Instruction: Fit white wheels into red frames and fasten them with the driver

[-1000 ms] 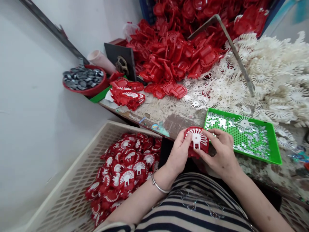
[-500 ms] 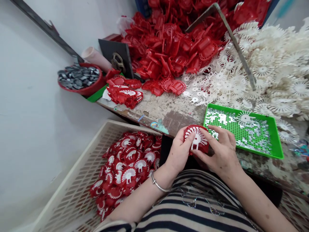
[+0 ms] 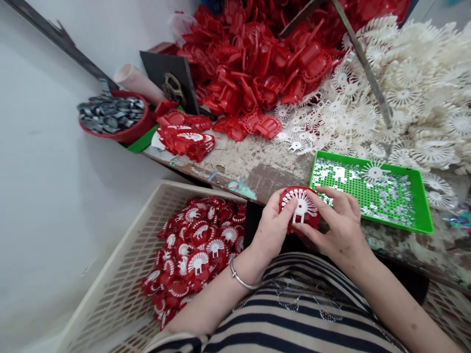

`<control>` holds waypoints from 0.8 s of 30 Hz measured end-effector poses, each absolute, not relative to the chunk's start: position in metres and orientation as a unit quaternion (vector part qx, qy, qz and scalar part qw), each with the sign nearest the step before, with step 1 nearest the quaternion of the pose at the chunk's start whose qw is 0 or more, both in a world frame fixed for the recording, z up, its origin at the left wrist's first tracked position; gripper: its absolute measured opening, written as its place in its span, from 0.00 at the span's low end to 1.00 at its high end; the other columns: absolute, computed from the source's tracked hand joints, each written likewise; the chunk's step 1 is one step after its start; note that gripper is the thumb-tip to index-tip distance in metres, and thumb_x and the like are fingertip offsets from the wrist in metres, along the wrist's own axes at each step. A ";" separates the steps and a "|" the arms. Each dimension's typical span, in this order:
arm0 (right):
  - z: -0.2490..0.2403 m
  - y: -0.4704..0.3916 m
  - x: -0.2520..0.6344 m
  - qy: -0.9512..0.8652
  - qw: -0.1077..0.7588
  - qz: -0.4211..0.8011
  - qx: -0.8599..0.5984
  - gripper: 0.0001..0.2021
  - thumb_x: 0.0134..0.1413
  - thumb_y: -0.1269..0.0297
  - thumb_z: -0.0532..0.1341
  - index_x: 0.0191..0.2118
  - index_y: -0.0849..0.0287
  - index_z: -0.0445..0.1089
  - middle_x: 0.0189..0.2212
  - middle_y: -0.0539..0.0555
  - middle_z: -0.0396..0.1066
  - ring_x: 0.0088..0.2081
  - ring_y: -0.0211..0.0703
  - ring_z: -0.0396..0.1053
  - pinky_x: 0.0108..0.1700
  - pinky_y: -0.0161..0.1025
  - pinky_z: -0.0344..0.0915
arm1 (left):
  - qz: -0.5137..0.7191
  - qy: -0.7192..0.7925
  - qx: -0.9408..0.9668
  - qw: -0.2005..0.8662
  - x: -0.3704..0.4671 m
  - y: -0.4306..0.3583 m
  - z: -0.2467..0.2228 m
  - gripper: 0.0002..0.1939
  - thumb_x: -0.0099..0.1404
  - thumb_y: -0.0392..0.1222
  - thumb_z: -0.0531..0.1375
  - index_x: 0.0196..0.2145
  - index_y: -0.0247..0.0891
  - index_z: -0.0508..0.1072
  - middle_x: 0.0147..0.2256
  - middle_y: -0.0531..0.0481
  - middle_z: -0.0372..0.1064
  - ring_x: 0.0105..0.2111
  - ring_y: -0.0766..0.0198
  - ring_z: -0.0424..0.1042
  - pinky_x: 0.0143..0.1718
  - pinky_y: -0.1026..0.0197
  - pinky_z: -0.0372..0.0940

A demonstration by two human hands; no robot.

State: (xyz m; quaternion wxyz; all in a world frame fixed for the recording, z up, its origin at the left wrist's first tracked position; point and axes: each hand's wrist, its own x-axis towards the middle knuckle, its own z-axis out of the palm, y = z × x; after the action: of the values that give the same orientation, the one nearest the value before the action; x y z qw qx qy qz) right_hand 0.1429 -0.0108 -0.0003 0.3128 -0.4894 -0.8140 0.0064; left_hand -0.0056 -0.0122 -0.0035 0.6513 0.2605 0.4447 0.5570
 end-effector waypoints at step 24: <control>0.000 -0.018 0.147 -0.823 0.280 0.048 -0.492 0.33 0.59 0.44 0.61 0.63 0.58 0.60 0.54 0.65 0.65 0.54 0.60 0.65 0.54 0.58 0.65 | 0.543 0.476 0.285 0.631 -0.007 -0.014 -0.006 0.14 0.60 0.42 0.66 0.44 0.38 0.74 0.38 0.50 0.77 0.36 0.64 0.74 0.40 0.62 0.69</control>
State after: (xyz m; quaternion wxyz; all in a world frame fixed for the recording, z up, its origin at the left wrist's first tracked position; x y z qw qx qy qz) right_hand 0.1471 -0.0180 0.0004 0.2799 -0.4924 -0.8228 0.0478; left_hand -0.0069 -0.0138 -0.0057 0.6308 0.2852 0.4758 0.5425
